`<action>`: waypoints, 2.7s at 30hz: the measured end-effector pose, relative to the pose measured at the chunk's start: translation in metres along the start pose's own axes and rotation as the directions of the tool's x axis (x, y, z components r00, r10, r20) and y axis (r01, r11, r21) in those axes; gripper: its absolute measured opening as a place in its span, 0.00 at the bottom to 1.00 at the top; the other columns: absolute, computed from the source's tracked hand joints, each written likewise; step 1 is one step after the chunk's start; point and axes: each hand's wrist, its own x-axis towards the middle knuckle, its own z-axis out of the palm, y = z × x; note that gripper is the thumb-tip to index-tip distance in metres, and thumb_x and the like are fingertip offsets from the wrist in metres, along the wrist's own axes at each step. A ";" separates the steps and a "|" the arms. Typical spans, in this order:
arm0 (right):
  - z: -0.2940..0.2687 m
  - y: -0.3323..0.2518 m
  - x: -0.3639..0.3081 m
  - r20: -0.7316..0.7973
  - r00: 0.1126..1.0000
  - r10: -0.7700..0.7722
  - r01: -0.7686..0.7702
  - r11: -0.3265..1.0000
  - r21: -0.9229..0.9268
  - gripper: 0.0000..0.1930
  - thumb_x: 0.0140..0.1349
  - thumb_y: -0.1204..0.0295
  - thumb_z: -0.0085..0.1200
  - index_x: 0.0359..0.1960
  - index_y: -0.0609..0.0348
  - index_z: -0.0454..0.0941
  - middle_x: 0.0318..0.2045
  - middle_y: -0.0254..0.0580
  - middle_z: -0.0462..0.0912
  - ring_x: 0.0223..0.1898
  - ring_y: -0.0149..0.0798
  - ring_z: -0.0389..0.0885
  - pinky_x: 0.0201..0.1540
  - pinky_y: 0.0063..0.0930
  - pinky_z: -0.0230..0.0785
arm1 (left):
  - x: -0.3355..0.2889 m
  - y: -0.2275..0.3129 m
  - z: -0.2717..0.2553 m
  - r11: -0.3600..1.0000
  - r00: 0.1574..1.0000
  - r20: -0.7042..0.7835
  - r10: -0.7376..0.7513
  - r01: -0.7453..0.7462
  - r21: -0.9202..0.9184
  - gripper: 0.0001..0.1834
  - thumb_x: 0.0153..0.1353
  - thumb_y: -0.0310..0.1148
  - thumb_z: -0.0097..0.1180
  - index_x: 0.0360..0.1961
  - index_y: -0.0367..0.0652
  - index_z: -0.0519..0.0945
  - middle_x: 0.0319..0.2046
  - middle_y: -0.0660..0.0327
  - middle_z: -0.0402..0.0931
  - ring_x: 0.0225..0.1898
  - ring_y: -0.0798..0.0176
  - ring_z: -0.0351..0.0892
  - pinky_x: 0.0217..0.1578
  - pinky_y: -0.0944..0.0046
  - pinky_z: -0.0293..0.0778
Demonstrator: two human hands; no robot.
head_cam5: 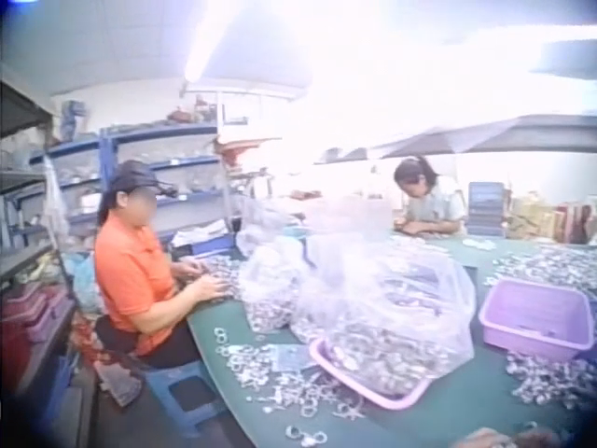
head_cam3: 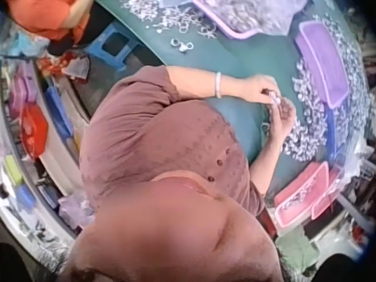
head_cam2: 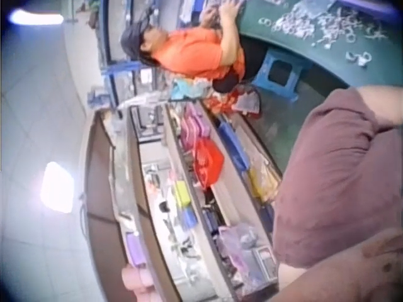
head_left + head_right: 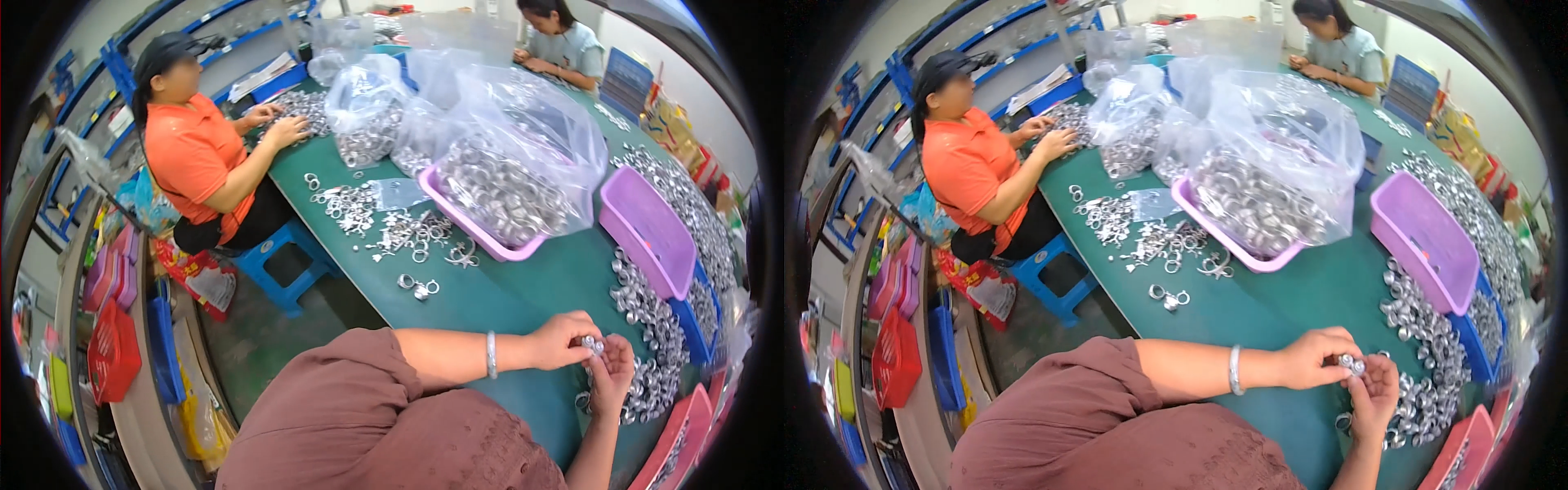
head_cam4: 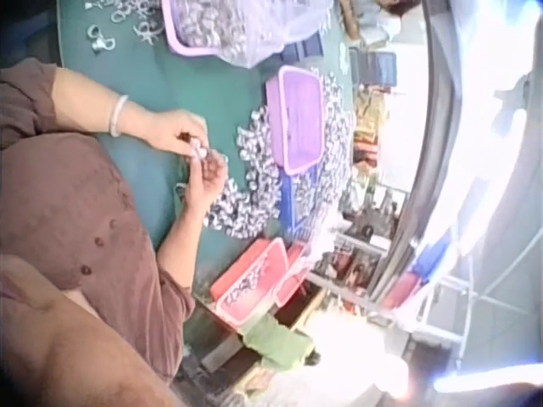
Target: The person repeatedly picks up unfinished metal rings from a table, turns them over in both hands, and sets them back down onto the work surface.
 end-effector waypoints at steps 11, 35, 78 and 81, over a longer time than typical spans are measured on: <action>-0.003 0.000 0.006 0.073 0.996 0.046 -0.039 0.995 -0.095 0.15 0.53 0.86 0.48 0.44 0.66 0.69 0.38 0.41 0.76 0.36 0.29 0.75 0.35 0.19 0.70 | 0.001 -0.002 -0.006 0.997 0.998 -0.010 -0.058 0.058 -0.048 0.12 0.47 0.22 0.55 0.36 0.35 0.75 0.32 0.58 0.68 0.25 0.67 0.71 0.26 0.69 0.69; -0.013 -0.010 0.010 0.177 0.965 0.193 -0.256 0.839 0.481 0.14 0.59 0.76 0.48 0.48 0.64 0.68 0.43 0.48 0.75 0.39 0.38 0.78 0.42 0.28 0.72 | 0.011 -0.005 -0.026 0.365 0.840 0.354 -0.411 0.508 -0.781 0.18 0.63 0.33 0.44 0.52 0.34 0.66 0.42 0.57 0.74 0.38 0.67 0.76 0.39 0.72 0.73; -0.001 -0.006 0.007 0.063 0.965 -0.255 0.263 0.924 -0.278 0.33 0.48 0.88 0.52 0.58 0.59 0.57 0.42 0.40 0.71 0.40 0.27 0.70 0.41 0.21 0.65 | 0.007 0.004 -0.014 0.991 0.992 -0.097 0.077 -0.065 0.118 0.43 0.43 0.17 0.55 0.62 0.42 0.51 0.38 0.62 0.68 0.37 0.72 0.65 0.39 0.72 0.62; -0.001 -0.006 0.007 0.072 0.953 -0.293 0.301 0.912 -0.277 0.35 0.48 0.88 0.52 0.60 0.57 0.55 0.41 0.41 0.71 0.40 0.28 0.70 0.42 0.21 0.65 | 0.007 0.005 -0.013 0.990 0.993 -0.094 0.069 -0.056 0.127 0.44 0.43 0.16 0.56 0.62 0.41 0.51 0.37 0.62 0.68 0.36 0.72 0.65 0.38 0.72 0.62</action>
